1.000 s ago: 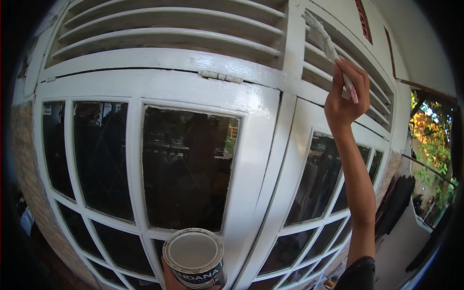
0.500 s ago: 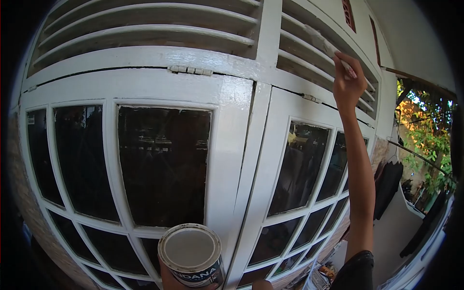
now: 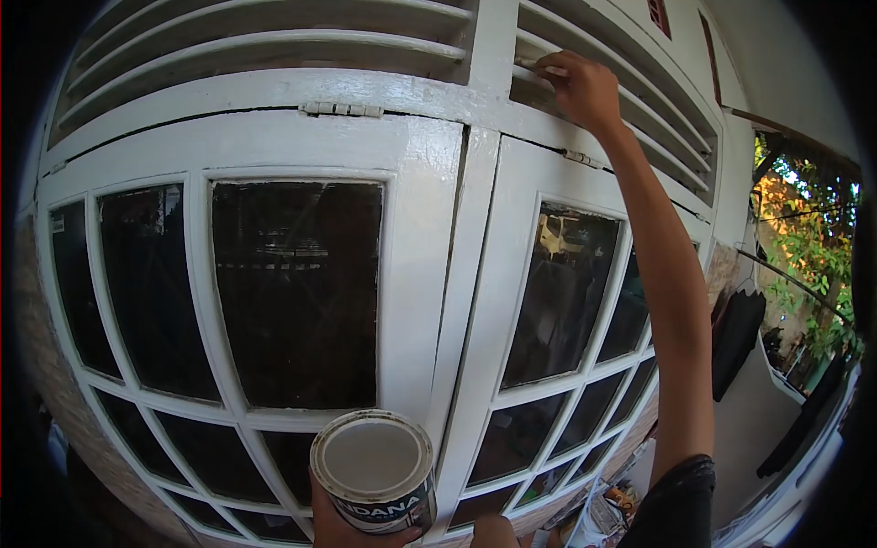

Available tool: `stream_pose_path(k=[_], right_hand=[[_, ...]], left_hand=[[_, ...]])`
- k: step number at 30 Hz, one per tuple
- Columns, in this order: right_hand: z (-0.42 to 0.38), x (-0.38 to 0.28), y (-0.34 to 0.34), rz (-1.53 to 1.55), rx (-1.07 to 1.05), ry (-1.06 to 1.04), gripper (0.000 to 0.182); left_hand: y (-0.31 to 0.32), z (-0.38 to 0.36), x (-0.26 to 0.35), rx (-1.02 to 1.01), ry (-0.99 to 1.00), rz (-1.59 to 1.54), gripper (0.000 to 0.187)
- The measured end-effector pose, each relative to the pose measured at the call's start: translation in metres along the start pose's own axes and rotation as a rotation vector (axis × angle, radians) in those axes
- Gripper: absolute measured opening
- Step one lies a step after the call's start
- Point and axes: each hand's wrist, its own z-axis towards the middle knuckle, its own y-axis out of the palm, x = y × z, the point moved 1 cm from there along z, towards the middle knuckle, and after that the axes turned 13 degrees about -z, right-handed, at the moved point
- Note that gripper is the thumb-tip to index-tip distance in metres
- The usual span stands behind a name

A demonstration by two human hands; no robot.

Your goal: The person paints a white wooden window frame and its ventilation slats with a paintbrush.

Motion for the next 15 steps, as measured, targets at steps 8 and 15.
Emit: stream_pose_path(k=[8, 15], right_hand=[[-0.008, -0.004, 0.005, -0.204, 0.096, -0.234, 0.028], [-0.013, 0.001, -0.008, -0.260, 0.146, -0.397, 0.032]], left_hand=[[-0.007, -0.007, 0.017, 0.056, -0.065, -0.034, 0.120], [-0.009, -0.006, 0.018, 0.029, 0.002, -0.016, 0.118]])
